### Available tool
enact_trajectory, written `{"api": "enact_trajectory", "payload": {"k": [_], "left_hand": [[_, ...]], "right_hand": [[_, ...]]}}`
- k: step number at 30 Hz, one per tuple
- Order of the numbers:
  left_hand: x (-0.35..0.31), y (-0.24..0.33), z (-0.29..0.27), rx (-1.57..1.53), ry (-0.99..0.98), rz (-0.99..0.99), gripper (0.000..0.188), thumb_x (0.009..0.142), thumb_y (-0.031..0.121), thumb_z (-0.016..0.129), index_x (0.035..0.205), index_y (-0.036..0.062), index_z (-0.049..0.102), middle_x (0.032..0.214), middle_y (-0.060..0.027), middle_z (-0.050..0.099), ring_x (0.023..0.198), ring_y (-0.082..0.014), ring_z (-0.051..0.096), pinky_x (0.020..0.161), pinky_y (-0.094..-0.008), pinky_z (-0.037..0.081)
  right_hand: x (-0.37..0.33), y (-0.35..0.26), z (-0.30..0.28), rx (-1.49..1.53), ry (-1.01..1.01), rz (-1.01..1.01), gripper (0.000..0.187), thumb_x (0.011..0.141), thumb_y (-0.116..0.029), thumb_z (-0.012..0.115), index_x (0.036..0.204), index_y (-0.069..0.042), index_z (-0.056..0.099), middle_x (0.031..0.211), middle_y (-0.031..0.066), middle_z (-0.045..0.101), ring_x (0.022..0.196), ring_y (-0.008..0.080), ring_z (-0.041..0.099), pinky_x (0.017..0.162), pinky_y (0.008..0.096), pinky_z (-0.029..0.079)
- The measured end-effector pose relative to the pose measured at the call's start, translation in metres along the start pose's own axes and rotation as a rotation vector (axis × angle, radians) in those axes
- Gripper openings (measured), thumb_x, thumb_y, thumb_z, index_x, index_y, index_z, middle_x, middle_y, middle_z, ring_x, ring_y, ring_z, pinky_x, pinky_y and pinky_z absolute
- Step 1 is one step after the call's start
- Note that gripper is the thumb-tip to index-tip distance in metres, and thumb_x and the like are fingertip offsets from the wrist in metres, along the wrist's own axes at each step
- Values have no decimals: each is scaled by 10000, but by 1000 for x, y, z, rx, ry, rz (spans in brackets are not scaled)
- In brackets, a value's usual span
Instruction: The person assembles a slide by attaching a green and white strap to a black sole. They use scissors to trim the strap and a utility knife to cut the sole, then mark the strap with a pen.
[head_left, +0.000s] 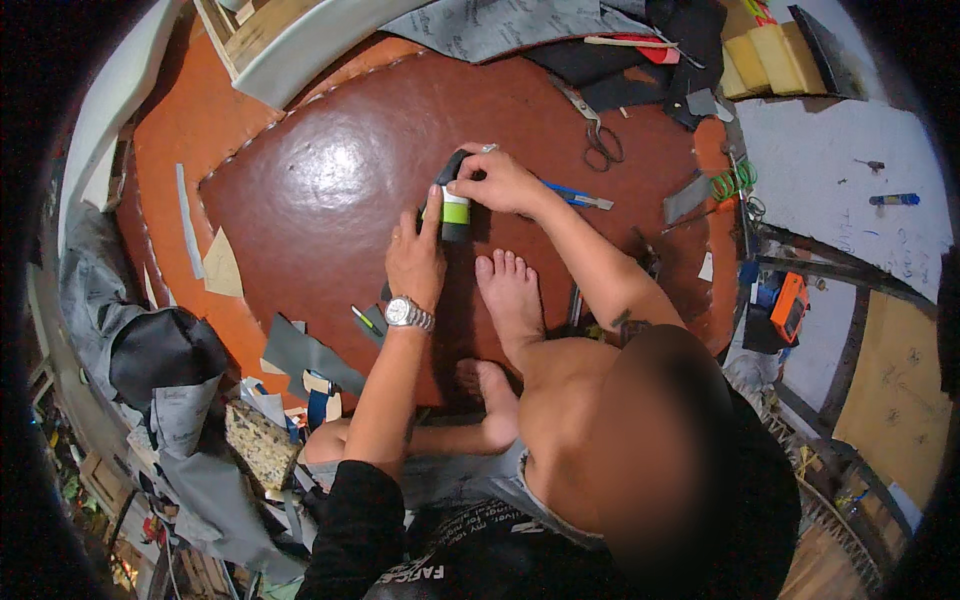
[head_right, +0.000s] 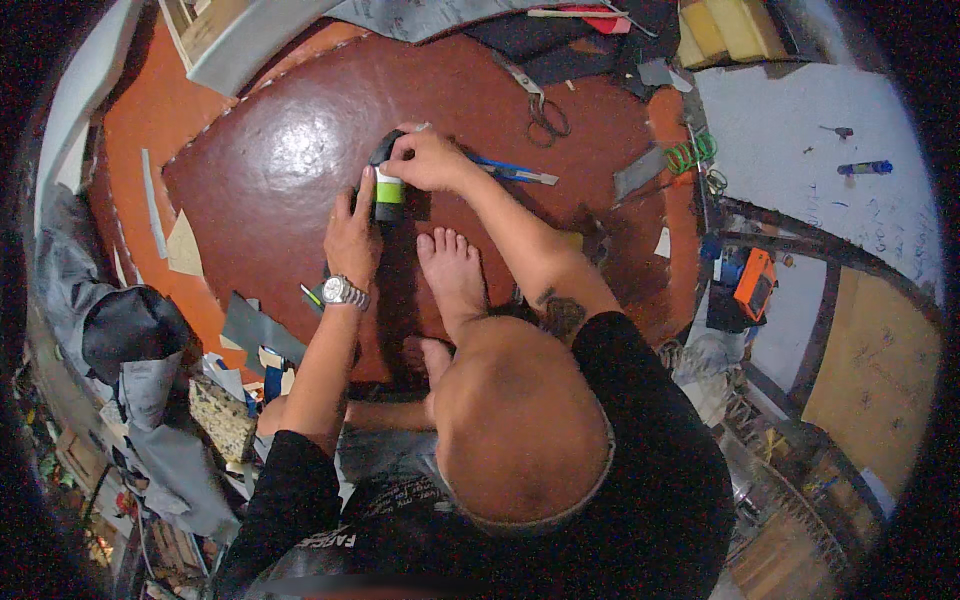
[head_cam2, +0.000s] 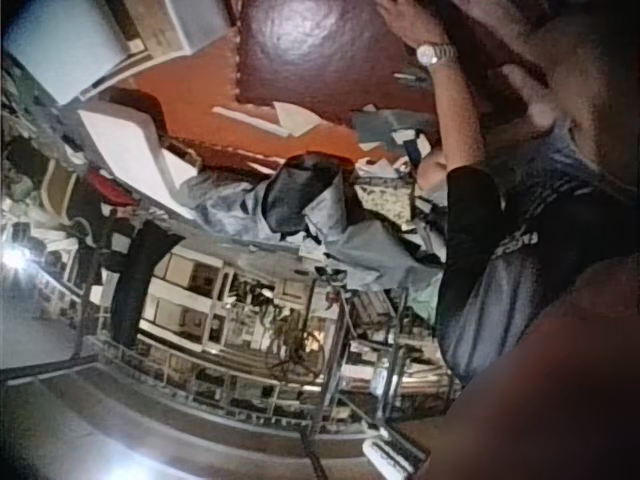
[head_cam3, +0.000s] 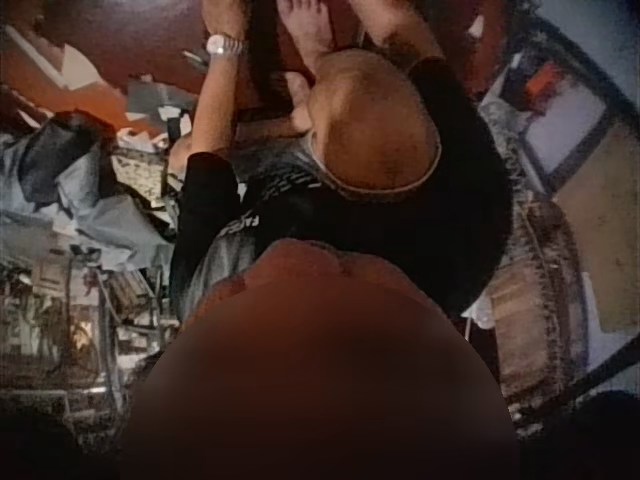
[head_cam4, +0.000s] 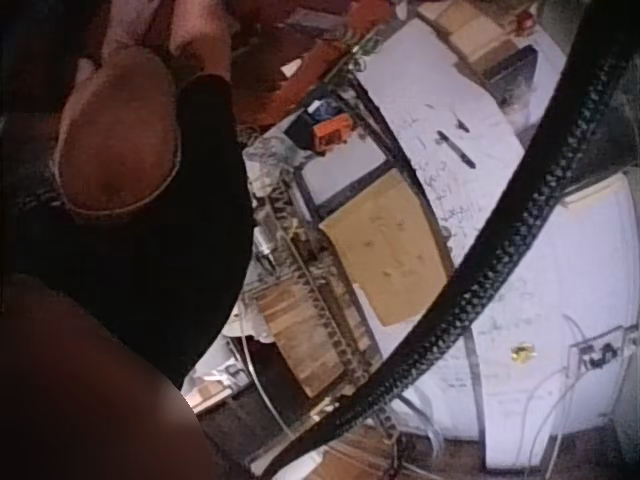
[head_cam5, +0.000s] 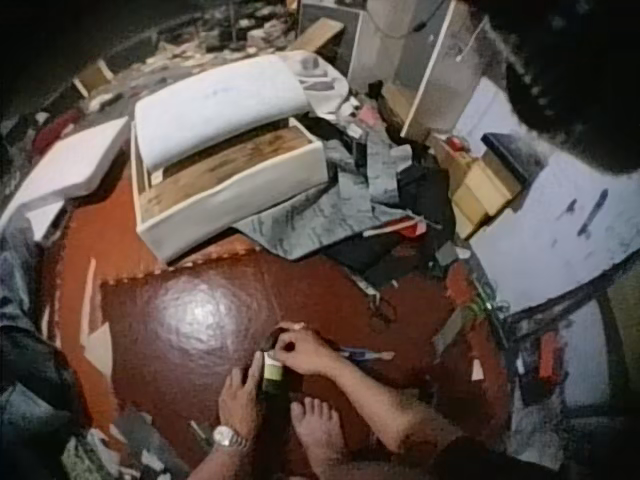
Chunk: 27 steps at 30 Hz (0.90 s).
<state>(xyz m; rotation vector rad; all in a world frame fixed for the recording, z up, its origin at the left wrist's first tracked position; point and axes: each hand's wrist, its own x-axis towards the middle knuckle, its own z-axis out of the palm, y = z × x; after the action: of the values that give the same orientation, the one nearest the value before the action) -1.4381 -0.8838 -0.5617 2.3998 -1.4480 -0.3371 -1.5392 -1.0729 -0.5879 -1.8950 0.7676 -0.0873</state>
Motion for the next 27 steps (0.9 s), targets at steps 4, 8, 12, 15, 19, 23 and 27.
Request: {"api": "enact_trajectory", "payload": {"k": [4,8,12,15,19,23,27], "left_hand": [[10,-6,-11,70,-305,-201,938,852,-5,678,1641,347,310,1224,-222,633,999,-449,667,800,-502,579],[14,-31,-8,-404,-183,-244,993,880,-14,719,1682,268,205,1280,-209,647,1049,-356,696,862,-421,591],[-5,-59,-5,-1182,37,-477,1017,900,-50,724,1693,130,113,1410,-145,582,1199,-219,621,1001,-340,529],[-19,-67,-12,-1234,83,-477,1021,901,-58,719,1692,116,96,1396,-134,588,1202,-213,620,1015,-337,521],[-22,-53,-23,-1260,84,-429,1015,907,-65,711,1692,121,95,1395,-125,600,1203,-203,625,1017,-337,522],[-23,-36,-29,-1261,92,-373,1007,916,-55,708,1692,122,92,1411,-129,599,1221,-206,622,1030,-344,521],[-28,-33,-24,-1210,61,-369,1010,916,-53,707,1693,122,88,1423,-143,589,1230,-220,619,1035,-356,521]], "right_hand": [[9,-2,8,-85,47,15,271,896,-313,778,928,-45,755,1375,190,643,1289,342,584,1089,396,436],[15,1,13,34,198,-80,311,961,-314,721,1058,-19,743,1317,194,681,1244,296,628,1051,376,471],[-18,21,9,141,434,146,349,1008,-305,682,1098,30,724,1158,145,748,1090,222,695,959,342,521],[-60,34,16,257,362,251,346,971,-327,722,1104,-7,727,1023,152,753,981,262,704,891,394,536],[-102,28,41,383,111,277,339,987,-297,721,1177,-16,710,1094,106,741,999,178,681,889,358,545],[-105,2,60,451,-87,155,467,978,-232,739,1375,-21,615,1159,107,714,963,135,658,897,319,555],[-104,-24,60,383,-188,123,698,919,-236,801,1528,-81,498,1146,133,736,997,186,694,895,360,554]]}}
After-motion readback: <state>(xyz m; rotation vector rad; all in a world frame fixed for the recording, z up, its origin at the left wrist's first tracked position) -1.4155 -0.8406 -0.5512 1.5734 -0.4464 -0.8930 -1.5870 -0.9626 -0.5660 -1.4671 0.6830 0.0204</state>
